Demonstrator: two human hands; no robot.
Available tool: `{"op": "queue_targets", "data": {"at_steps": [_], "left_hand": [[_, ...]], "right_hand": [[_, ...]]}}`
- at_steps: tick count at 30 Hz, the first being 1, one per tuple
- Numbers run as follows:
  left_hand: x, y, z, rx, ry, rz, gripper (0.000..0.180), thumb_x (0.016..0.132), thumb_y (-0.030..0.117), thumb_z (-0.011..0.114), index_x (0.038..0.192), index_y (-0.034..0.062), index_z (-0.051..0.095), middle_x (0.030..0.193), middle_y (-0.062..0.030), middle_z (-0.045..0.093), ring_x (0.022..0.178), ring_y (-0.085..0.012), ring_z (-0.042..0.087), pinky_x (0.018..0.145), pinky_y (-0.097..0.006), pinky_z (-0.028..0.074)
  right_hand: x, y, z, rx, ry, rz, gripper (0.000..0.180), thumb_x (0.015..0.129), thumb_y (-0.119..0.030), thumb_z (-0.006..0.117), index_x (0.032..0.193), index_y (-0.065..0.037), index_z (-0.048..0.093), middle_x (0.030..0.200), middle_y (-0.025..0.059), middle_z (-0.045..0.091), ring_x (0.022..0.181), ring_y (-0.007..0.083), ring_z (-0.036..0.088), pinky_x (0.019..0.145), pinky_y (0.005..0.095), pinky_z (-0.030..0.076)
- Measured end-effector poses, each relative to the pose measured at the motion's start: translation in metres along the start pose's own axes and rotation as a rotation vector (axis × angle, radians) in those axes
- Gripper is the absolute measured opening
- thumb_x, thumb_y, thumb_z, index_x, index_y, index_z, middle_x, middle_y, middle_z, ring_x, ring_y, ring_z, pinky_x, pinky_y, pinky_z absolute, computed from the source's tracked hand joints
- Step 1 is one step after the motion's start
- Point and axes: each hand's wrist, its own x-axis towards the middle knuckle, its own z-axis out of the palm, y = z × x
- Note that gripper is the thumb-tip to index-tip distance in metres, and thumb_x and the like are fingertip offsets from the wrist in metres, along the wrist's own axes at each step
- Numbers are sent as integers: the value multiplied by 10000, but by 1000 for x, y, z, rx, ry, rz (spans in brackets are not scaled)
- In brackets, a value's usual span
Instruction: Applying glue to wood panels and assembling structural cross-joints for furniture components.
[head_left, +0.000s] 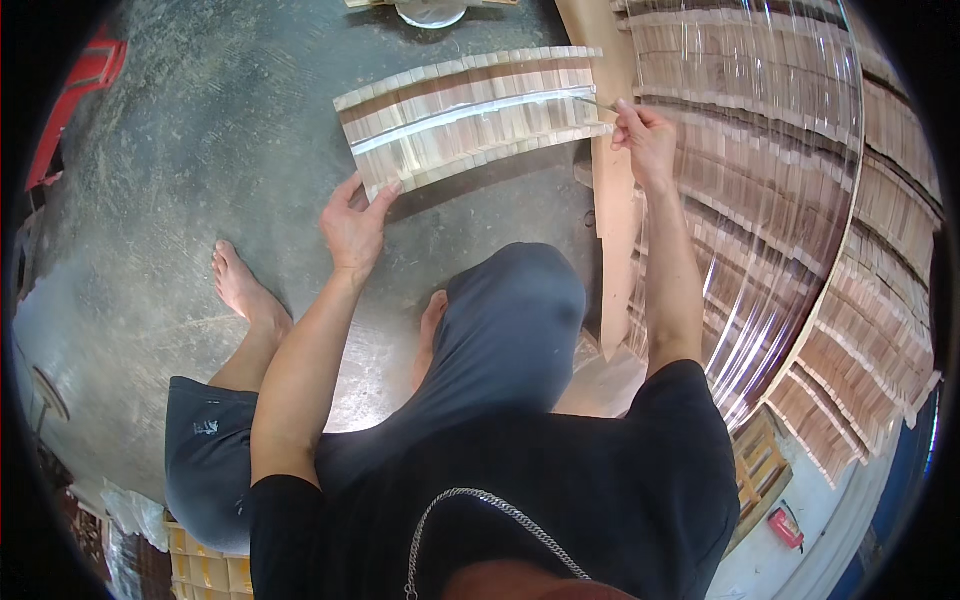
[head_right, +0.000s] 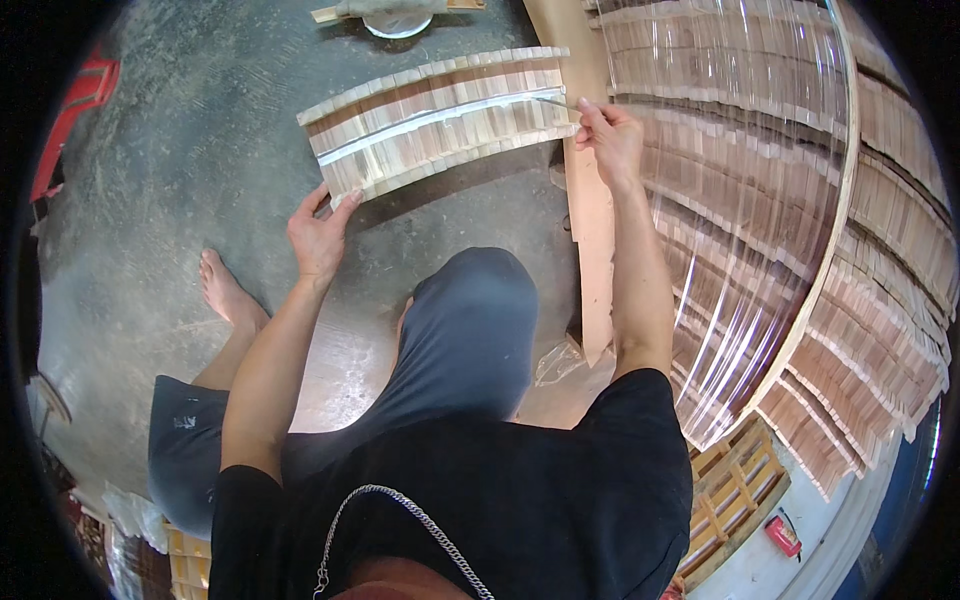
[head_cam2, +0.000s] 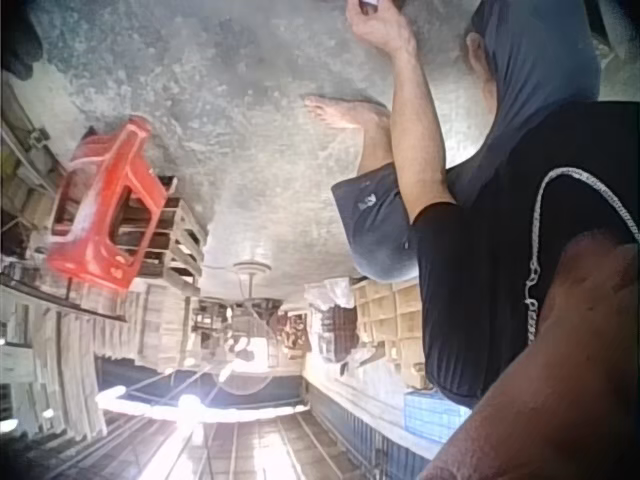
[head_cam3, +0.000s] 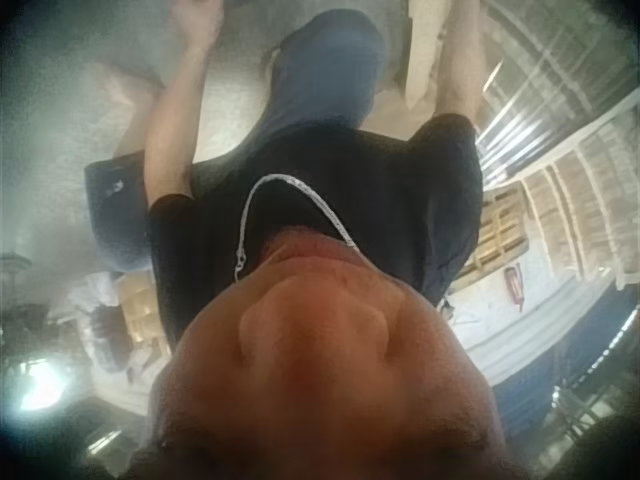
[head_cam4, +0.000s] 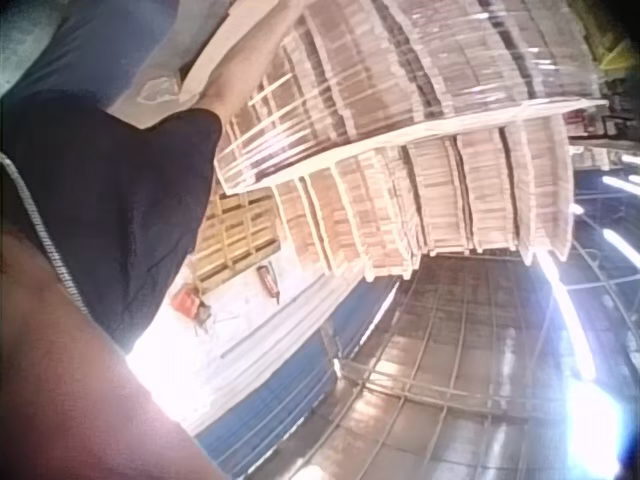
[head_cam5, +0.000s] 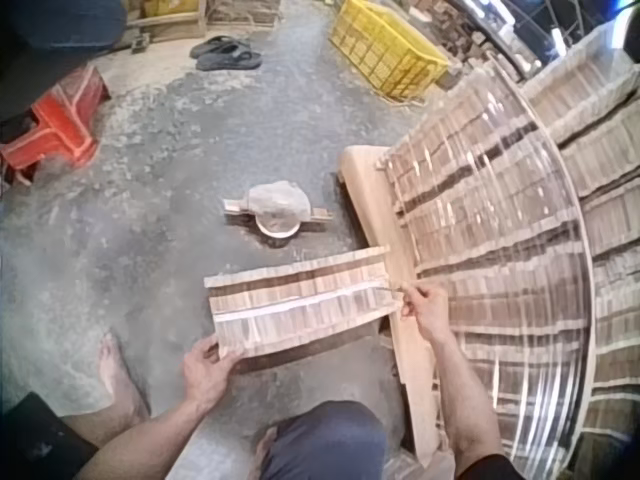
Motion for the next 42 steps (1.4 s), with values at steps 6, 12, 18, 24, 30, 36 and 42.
{"op": "queue_targets", "data": {"at_steps": [6,12,18,24,30,36,42], "left_hand": [[1,-6,-2,67,28,7,590,828,231,866,1251,-114,644,1131,-195,719,1016,-200,689,914,-316,557],[2,-4,-1,49,8,15,580,827,230,866,1252,-102,651,1141,-195,718,1023,-202,688,914,-315,557],[0,0,0,25,14,7,581,832,220,862,1260,-107,643,1152,-205,714,1021,-208,692,917,-321,559],[2,-2,-2,62,-9,-48,594,830,177,852,1282,-120,606,1206,-239,693,1126,-271,681,954,-351,552],[1,1,-2,73,-10,-39,587,832,193,851,1274,-114,616,1213,-238,692,1126,-268,684,953,-356,556],[4,-9,-3,47,7,-19,583,835,204,859,1270,-109,630,1174,-213,702,1055,-235,692,925,-326,560],[4,-10,-2,-5,-6,-8,574,839,178,853,1276,-112,620,1195,-229,689,1071,-255,691,927,-337,565]], "right_hand": [[4,6,38,-124,-24,-13,345,941,-267,755,828,55,703,670,46,616,510,104,600,431,253,506],[14,9,43,-263,-10,44,384,941,-329,750,818,34,712,637,25,601,477,100,579,414,251,479],[23,-7,41,-642,31,6,451,926,-409,740,790,20,744,575,73,603,464,152,599,467,313,485],[51,-10,24,-907,128,-194,432,898,-387,743,758,22,736,652,237,624,598,361,626,649,445,506],[71,-12,-4,-1081,182,-247,415,895,-379,734,782,20,744,696,260,636,646,419,632,665,470,506],[42,-21,10,-1159,209,-453,362,894,-349,732,814,3,759,737,247,668,712,429,666,690,469,533],[20,-11,18,-1079,208,-615,244,899,-262,723,870,-24,763,791,208,705,746,398,692,703,454,552]]}}
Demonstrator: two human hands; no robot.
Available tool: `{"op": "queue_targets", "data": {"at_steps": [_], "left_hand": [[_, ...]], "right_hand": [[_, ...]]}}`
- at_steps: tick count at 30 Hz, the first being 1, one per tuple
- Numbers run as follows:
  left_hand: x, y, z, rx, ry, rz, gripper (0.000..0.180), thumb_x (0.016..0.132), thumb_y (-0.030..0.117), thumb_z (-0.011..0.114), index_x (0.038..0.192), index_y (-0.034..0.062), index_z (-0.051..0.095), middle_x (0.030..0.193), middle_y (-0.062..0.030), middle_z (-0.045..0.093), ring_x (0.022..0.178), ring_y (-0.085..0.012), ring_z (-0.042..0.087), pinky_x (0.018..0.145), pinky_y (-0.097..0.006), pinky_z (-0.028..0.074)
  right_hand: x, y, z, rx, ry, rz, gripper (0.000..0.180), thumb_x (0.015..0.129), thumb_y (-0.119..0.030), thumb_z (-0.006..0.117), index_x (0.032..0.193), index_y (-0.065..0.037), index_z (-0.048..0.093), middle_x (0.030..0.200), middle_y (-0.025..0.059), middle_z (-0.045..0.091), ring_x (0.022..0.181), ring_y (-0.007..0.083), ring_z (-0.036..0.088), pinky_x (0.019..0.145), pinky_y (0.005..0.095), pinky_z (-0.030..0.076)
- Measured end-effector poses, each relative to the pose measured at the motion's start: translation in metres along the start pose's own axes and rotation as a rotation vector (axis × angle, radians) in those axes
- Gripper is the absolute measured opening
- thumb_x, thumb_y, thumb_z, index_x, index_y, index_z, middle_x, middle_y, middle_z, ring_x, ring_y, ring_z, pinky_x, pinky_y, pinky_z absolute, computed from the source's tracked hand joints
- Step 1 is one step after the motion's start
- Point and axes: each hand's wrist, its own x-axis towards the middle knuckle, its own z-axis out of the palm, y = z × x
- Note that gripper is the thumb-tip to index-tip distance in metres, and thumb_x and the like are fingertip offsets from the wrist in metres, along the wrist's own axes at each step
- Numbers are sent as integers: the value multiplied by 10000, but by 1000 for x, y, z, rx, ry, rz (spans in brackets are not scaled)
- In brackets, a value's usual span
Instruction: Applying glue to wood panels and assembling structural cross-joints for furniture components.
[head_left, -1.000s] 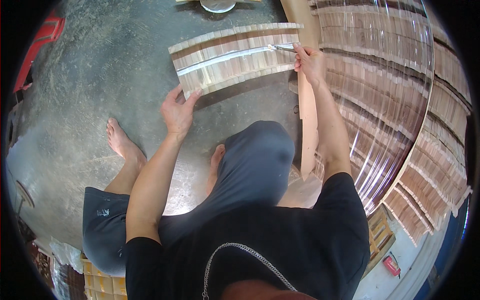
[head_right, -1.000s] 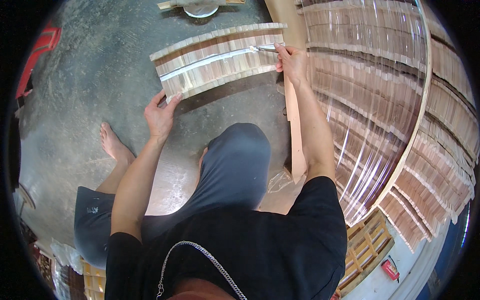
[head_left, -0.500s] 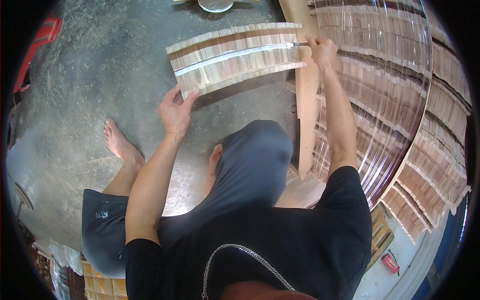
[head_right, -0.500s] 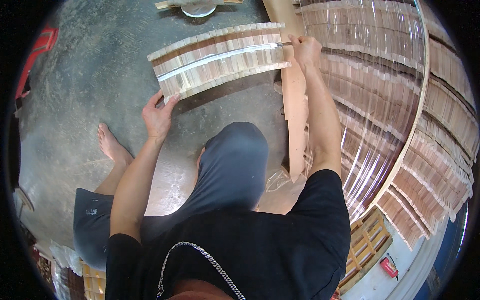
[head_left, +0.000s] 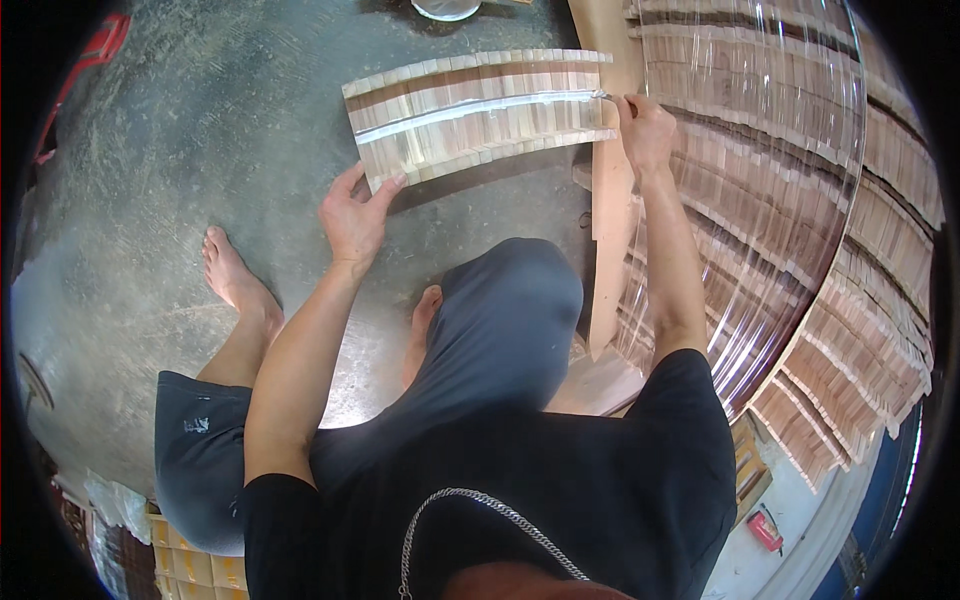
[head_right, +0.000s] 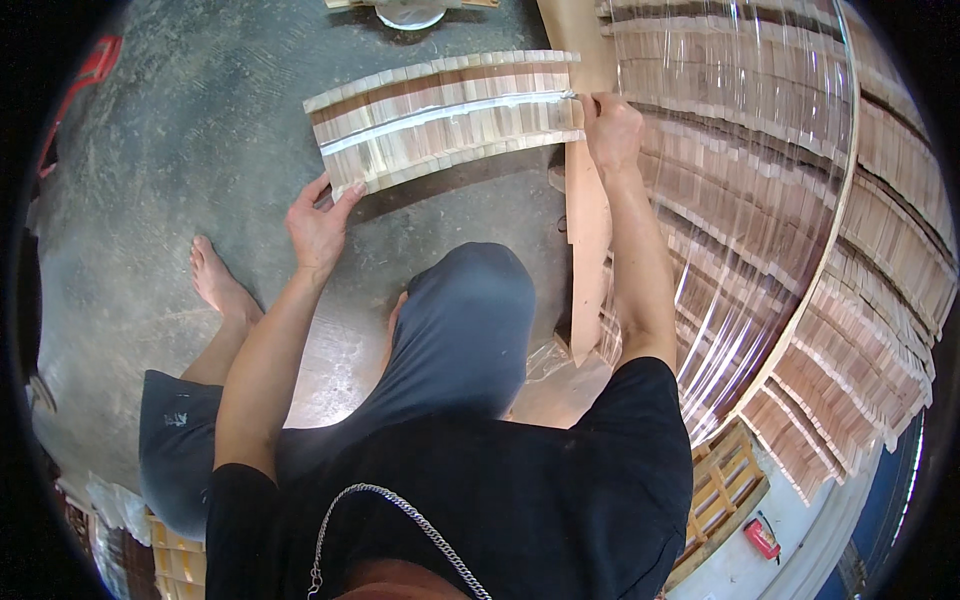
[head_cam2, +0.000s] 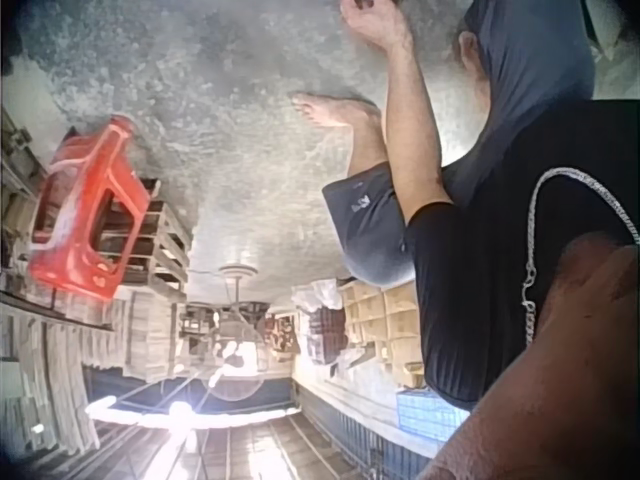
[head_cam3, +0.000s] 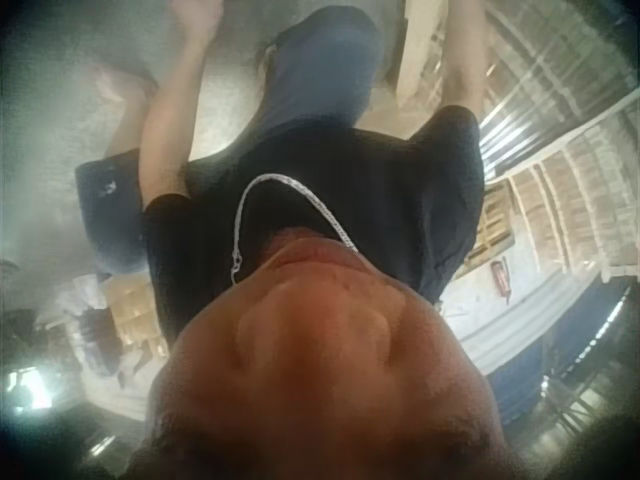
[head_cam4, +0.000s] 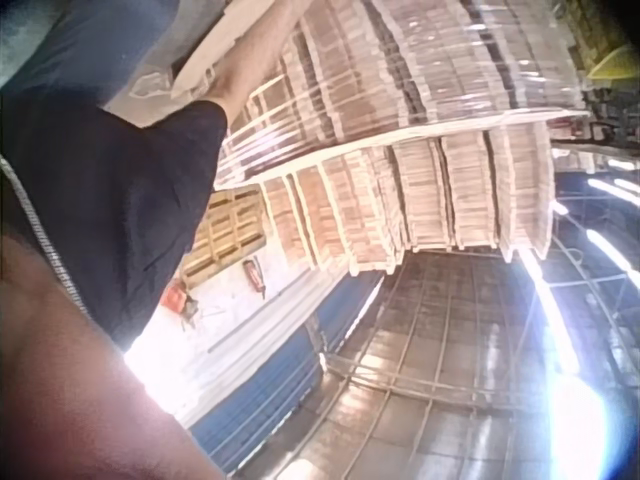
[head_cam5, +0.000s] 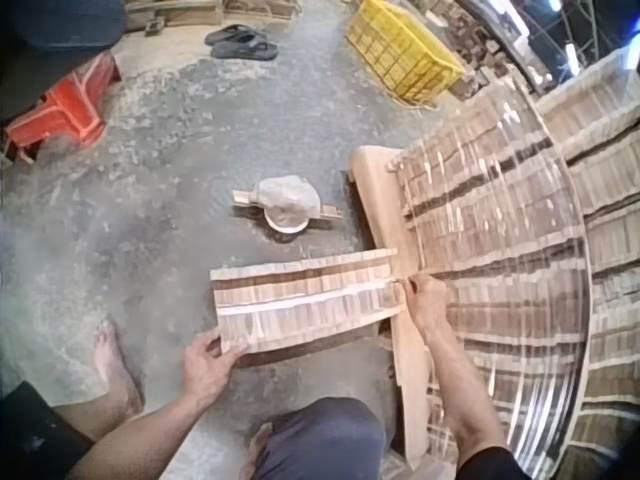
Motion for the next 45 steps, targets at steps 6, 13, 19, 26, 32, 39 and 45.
{"op": "queue_targets", "data": {"at_steps": [6,13,19,26,32,39,45], "left_hand": [[-2,3,0,-4,5,-21,578,828,178,850,1266,-119,616,1215,-231,690,1136,-270,680,946,-349,558],[1,-5,-2,-11,-10,-13,605,820,196,861,1268,-125,611,1242,-226,672,1143,-274,676,960,-357,556],[2,-7,-1,35,16,12,608,810,199,868,1259,-125,616,1234,-216,672,1135,-277,678,969,-359,556],[0,-6,-1,-17,4,-4,585,806,207,869,1251,-97,641,1235,-195,674,1135,-269,679,957,-356,562],[2,-10,-1,41,26,18,555,802,225,870,1231,-66,672,1230,-187,678,1120,-256,683,961,-358,557],[1,-12,-3,14,20,16,562,804,230,867,1234,-72,667,1226,-187,679,1111,-255,687,963,-354,552],[0,-1,0,46,-33,15,548,816,200,858,1245,-77,657,1226,-190,681,1112,-245,686,968,-344,547]], "right_hand": [[-4,-10,10,-59,-33,-139,189,891,-209,711,851,-24,716,818,204,704,764,390,696,694,468,550],[-2,-6,14,-127,-13,-210,155,894,-178,689,833,-36,690,841,197,703,762,394,690,700,481,556],[1,-16,11,-190,-133,-166,145,894,-179,688,852,-40,688,872,182,710,788,391,690,721,481,558],[-3,-67,14,5,-183,-280,132,886,-158,700,854,-30,705,868,182,712,809,385,691,738,456,559],[-10,-108,18,247,-231,-386,100,896,-90,727,917,8,723,830,169,716,712,295,706,656,381,544],[-15,-91,-9,771,-283,275,136,919,-94,756,994,20,759,769,42,704,629,69,634,540,218,514],[-19,-59,25,976,-343,377,140,915,-84,755,989,35,749,800,64,705,619,99,643,549,240,547]]}}
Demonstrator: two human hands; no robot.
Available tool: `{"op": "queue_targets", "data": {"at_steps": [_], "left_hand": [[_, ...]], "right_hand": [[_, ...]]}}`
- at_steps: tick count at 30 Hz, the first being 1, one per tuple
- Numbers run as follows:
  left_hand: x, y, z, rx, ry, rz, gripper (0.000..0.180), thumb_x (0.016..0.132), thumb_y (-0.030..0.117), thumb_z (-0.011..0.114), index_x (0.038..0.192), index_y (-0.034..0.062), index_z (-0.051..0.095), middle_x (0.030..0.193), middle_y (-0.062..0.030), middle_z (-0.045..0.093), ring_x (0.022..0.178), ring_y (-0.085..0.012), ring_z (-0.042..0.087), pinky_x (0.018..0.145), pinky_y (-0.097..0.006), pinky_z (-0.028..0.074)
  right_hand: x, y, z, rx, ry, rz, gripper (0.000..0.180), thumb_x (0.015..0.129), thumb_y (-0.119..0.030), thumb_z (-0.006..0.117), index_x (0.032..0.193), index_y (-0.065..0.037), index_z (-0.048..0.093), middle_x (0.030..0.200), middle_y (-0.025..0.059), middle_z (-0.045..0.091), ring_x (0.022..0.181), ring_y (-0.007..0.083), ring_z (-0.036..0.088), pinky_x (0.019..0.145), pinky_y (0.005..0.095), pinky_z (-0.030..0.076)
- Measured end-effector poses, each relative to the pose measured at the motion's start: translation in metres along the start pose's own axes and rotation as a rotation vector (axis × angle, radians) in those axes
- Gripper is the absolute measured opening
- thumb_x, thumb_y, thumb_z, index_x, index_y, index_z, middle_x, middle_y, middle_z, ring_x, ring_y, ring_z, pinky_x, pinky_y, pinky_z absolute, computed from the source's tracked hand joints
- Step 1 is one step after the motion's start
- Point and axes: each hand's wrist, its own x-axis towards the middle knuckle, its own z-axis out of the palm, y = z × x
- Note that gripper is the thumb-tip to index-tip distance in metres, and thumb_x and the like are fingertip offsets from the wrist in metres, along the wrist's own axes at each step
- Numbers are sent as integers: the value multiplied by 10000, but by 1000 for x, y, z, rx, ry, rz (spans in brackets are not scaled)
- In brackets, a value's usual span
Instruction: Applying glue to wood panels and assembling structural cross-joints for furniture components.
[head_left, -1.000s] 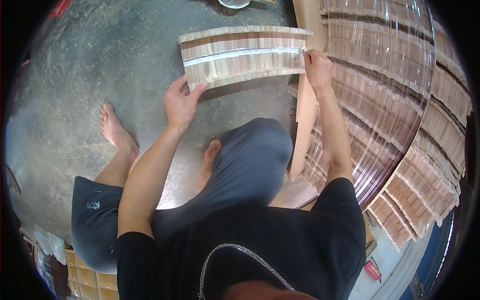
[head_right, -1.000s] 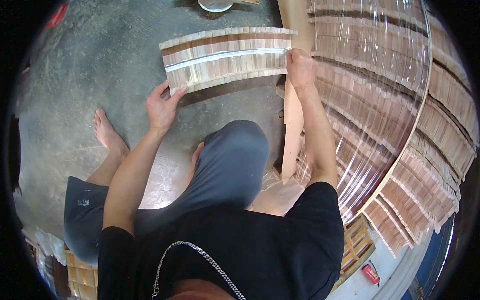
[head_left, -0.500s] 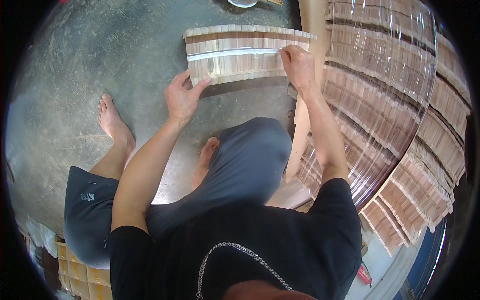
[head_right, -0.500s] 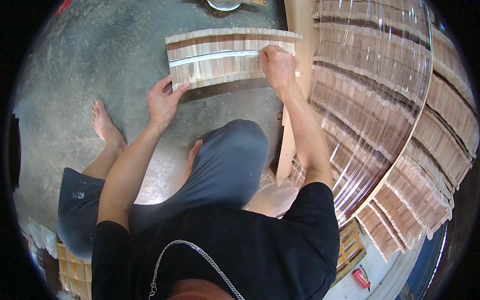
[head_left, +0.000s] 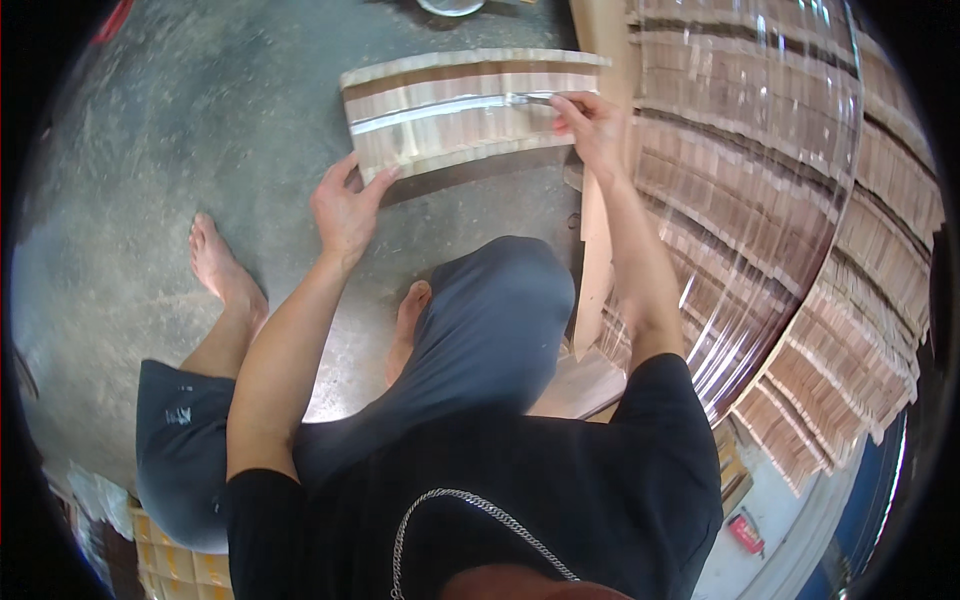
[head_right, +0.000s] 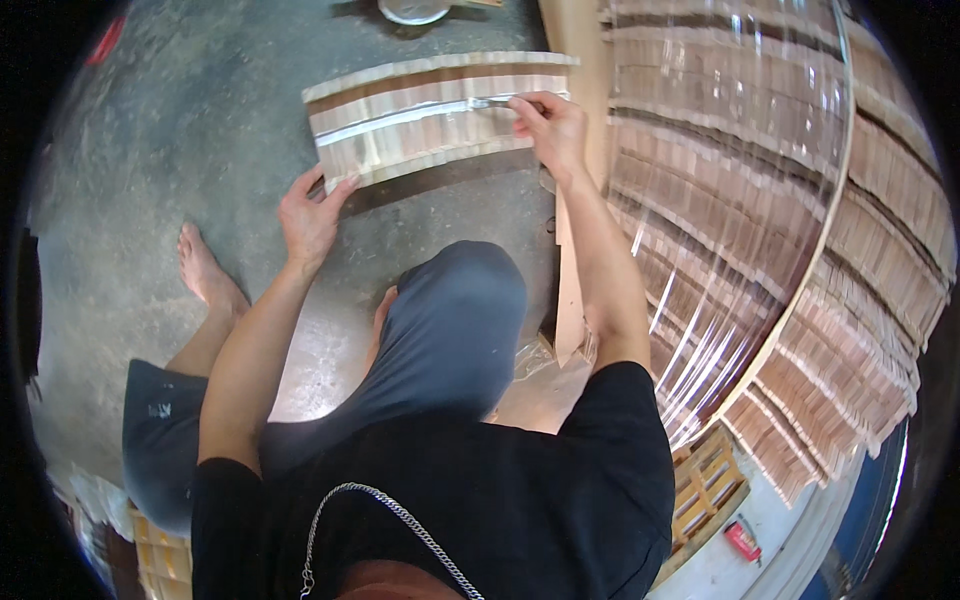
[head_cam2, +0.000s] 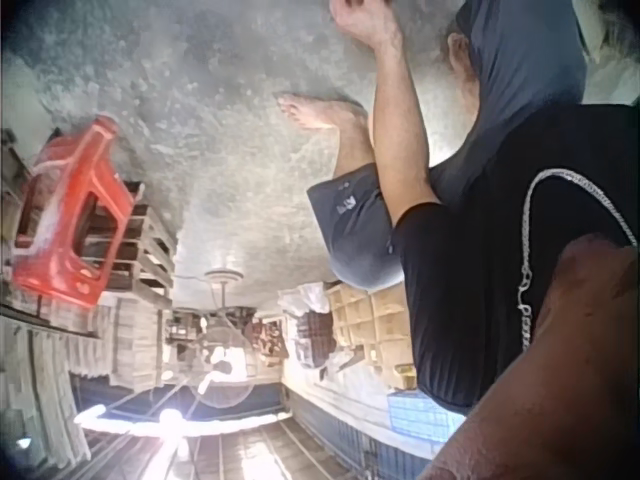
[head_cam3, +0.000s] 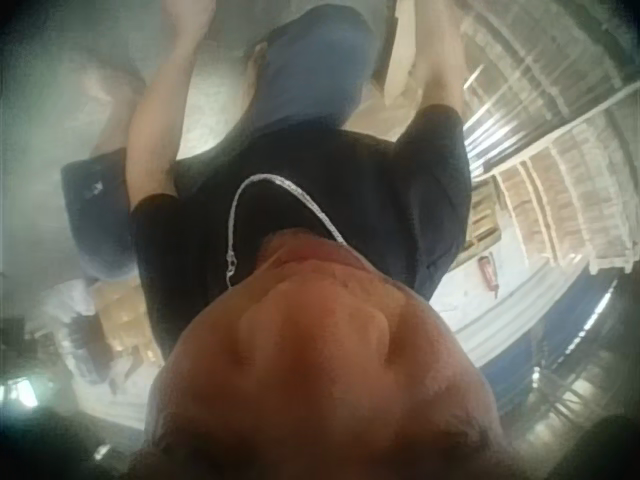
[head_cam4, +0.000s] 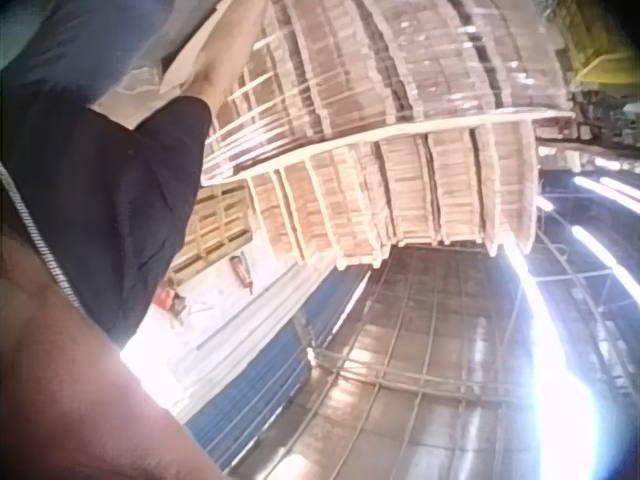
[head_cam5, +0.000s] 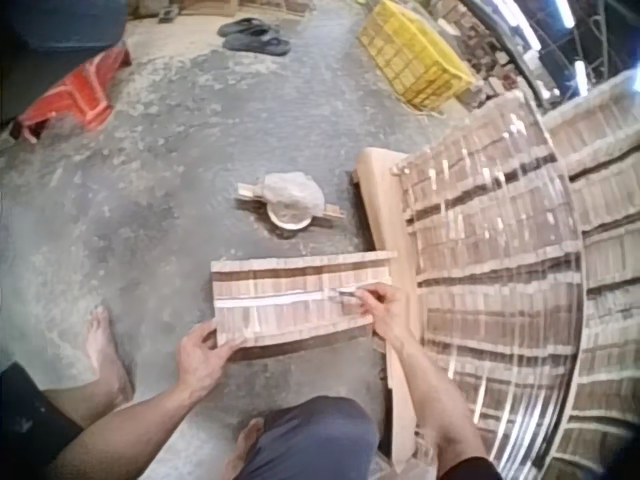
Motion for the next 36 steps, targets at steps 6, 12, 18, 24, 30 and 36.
{"op": "queue_targets", "data": {"at_steps": [6,12,18,24,30,36], "left_hand": [[-4,1,0,-51,42,-5,546,846,186,846,1256,-108,637,1164,-196,703,1058,-217,679,946,-336,558],[1,3,1,-48,32,-41,561,824,172,854,1250,-116,632,1207,-200,691,1111,-234,679,956,-338,551],[1,-6,-1,-92,33,4,533,826,171,853,1229,-103,640,1215,-189,684,1118,-242,680,967,-347,551],[-3,-3,-1,-140,17,-2,521,821,159,853,1230,-91,648,1224,-181,676,1137,-239,669,978,-346,549],[1,-2,5,-58,11,-16,525,813,154,860,1223,-100,651,1224,-185,669,1135,-246,668,983,-358,552],[-3,-10,-7,-129,44,-36,541,819,151,857,1244,-103,637,1231,-187,665,1129,-252,671,960,-351,558]], "right_hand": [[13,10,-39,-140,94,63,162,905,-120,767,957,32,752,728,70,700,607,99,655,530,256,531],[23,8,-85,-907,289,-231,187,900,-216,735,910,-31,767,795,191,720,736,362,705,721,414,548],[3,-50,-34,-731,284,-498,175,894,-213,757,897,-38,756,731,131,702,643,228,689,624,334,534],[70,-90,63,-464,158,-452,206,911,-211,736,897,-6,748,679,109,687,577,163,642,585,301,510],[159,-43,97,-481,-146,36,270,938,-254,629,876,-19,745,785,190,725,729,337,734,723,410,589],[104,-74,28,-986,276,-367,288,925,-275,574,956,-60,764,945,238,723,916,419,703,841,490,566]]}}
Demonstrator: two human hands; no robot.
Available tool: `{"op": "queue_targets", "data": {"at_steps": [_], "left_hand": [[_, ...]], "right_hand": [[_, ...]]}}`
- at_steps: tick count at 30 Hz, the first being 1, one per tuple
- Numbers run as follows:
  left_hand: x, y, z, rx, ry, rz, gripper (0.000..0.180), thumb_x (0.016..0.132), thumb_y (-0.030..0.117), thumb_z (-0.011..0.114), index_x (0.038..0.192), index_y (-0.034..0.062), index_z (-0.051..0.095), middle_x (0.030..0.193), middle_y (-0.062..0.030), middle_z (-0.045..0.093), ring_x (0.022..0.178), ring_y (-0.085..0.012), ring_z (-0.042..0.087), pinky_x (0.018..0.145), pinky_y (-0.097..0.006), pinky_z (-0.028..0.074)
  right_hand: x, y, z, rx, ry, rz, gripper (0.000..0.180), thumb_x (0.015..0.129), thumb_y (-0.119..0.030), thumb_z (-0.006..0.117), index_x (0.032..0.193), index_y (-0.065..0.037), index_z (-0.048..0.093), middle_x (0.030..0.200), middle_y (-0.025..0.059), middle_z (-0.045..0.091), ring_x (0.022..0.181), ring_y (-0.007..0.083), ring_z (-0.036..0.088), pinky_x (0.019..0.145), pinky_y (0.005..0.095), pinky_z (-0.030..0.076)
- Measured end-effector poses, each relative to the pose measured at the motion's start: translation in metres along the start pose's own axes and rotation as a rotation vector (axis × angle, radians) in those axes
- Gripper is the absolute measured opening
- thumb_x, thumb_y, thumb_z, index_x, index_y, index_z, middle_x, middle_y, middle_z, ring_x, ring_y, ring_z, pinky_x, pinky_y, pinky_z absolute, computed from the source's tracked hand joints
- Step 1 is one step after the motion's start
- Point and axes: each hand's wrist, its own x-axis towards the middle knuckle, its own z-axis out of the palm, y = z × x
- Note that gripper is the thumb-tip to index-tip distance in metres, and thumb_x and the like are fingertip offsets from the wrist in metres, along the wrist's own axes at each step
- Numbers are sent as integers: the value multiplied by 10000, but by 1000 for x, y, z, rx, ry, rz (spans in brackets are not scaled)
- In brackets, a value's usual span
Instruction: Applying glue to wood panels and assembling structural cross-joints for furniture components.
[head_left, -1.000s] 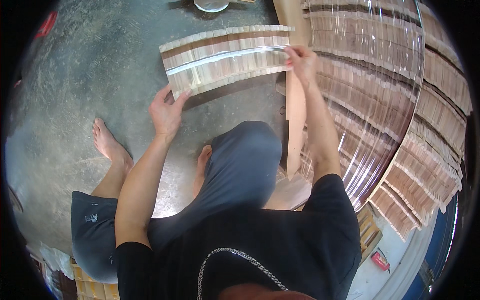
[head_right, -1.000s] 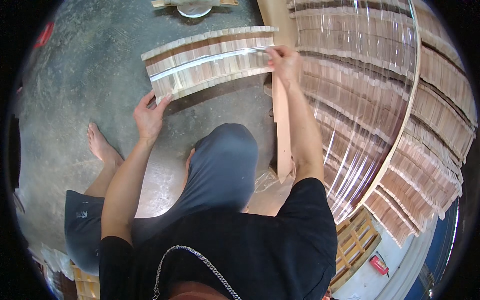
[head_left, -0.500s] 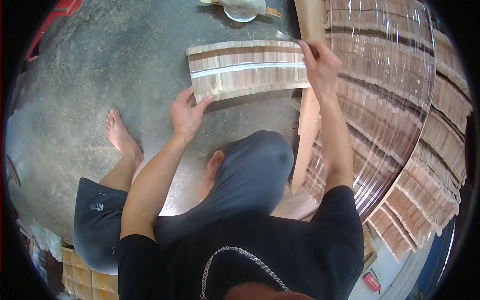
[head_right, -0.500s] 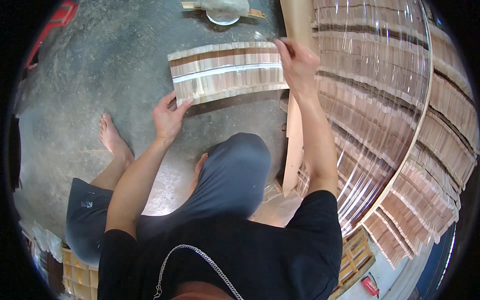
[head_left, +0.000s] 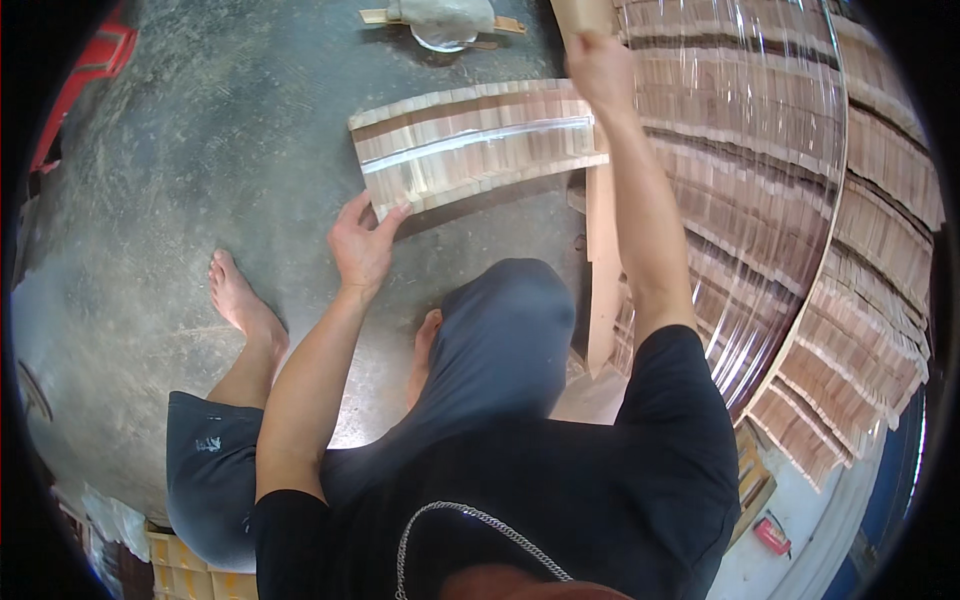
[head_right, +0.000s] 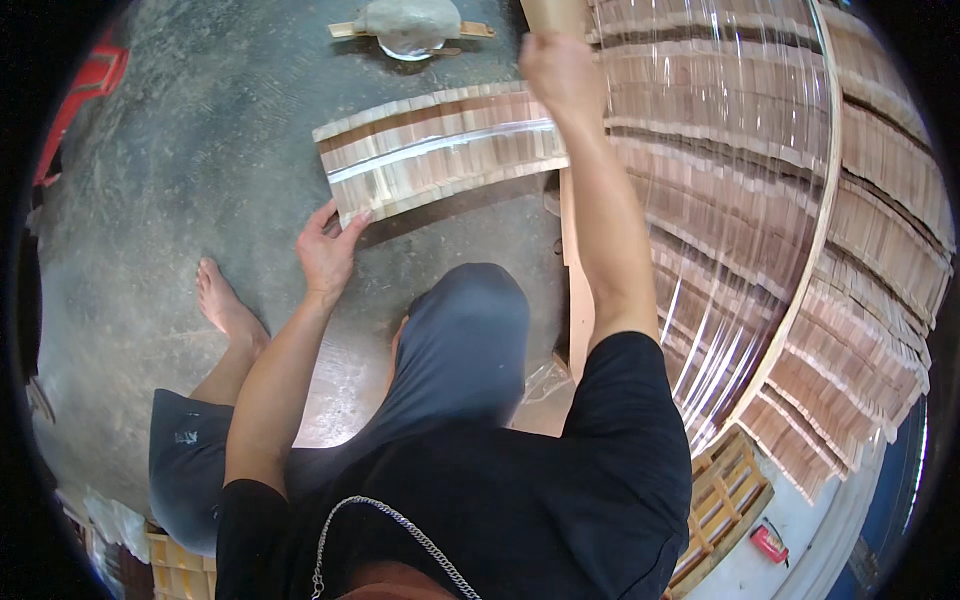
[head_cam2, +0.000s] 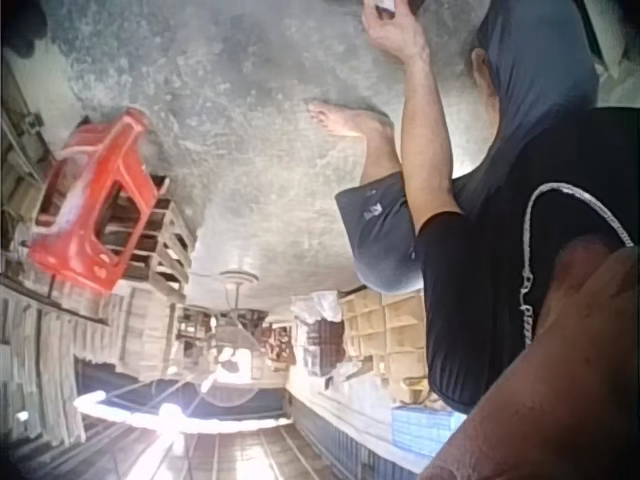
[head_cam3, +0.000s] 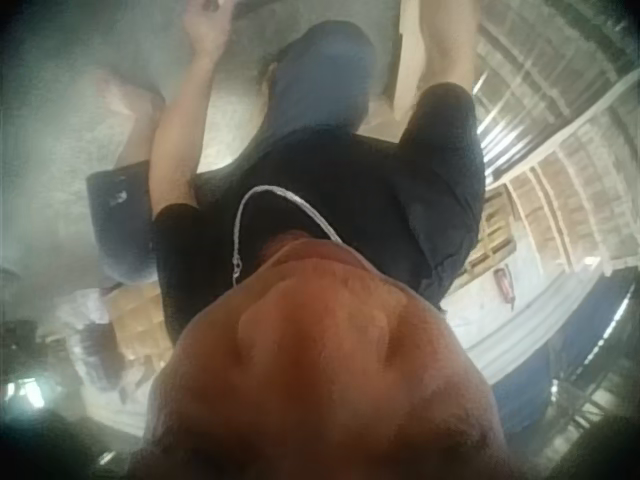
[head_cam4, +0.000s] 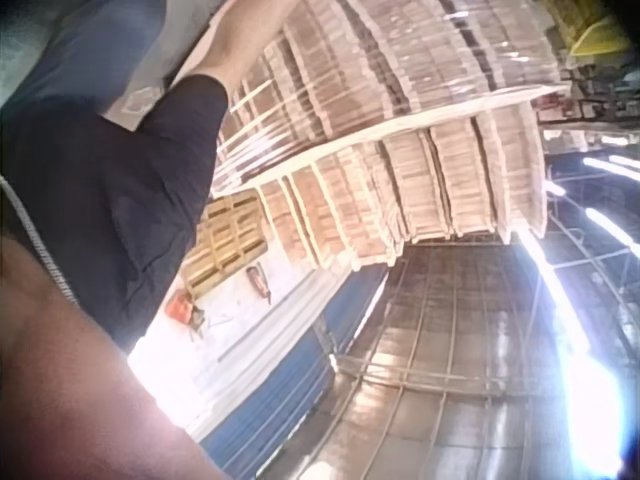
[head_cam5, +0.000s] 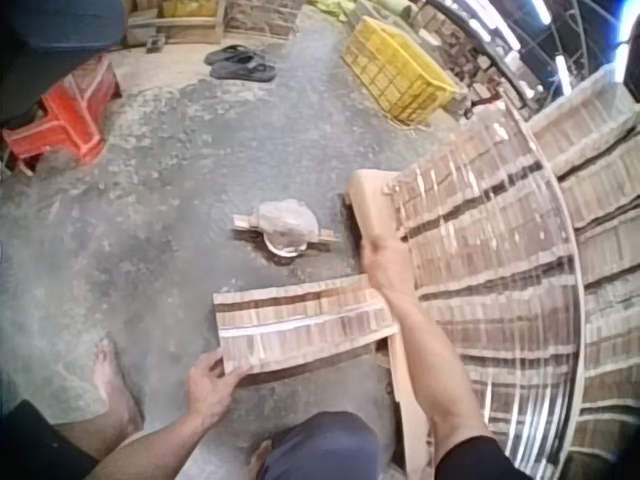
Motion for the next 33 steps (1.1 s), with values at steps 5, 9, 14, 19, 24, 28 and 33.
{"op": "queue_targets", "data": {"at_steps": [5,9,14,19,24,28,33], "left_hand": [[3,12,9,50,-39,32,569,843,159,845,1290,-104,611,1197,-224,689,1079,-251,687,947,-337,560],[2,11,8,82,-22,17,585,836,182,854,1286,-105,617,1206,-227,686,1077,-252,688,937,-337,562],[0,20,10,90,-25,-9,586,829,187,861,1270,-114,618,1196,-220,693,1082,-248,687,939,-336,556],[-1,18,9,101,-12,-16,577,830,167,858,1263,-123,612,1200,-218,696,1110,-244,678,961,-337,541],[-1,16,8,112,-20,-2,574,831,164,855,1263,-126,613,1196,-216,701,1104,-234,679,970,-338,534],[-1,21,11,119,-19,-1,567,833,162,852,1262,-124,616,1198,-214,701,1101,-234,679,973,-336,532],[-3,24,10,172,-8,2,566,835,155,847,1267,-125,612,1191,-213,701,1094,-236,680,967,-341,537]], "right_hand": [[-62,139,-32,53,-113,82,284,893,-127,554,1085,-110,763,988,233,717,953,401,685,884,460,542],[-104,134,-7,92,-213,-117,396,878,-25,530,1209,-137,718,1033,211,674,1015,395,642,915,463,521],[-109,139,10,-18,-282,-56,537,857,12,540,1327,-219,654,1070,166,595,1050,361,613,935,451,511],[-114,145,6,-88,-334,-119,541,862,1,552,1338,-236,652,1068,151,583,1059,341,604,931,439,515],[-118,136,4,-84,-300,-80,514,868,-8,558,1314,-238,672,1057,149,578,1034,338,603,906,436,520],[-120,136,6,-97,-312,-106,471,911,-30,539,1325,-213,665,1067,156,575,1043,347,598,916,439,513],[-123,134,1,-118,-292,-113,418,931,-96,554,1320,-201,666,1071,168,580,1031,356,605,914,444,513]]}}
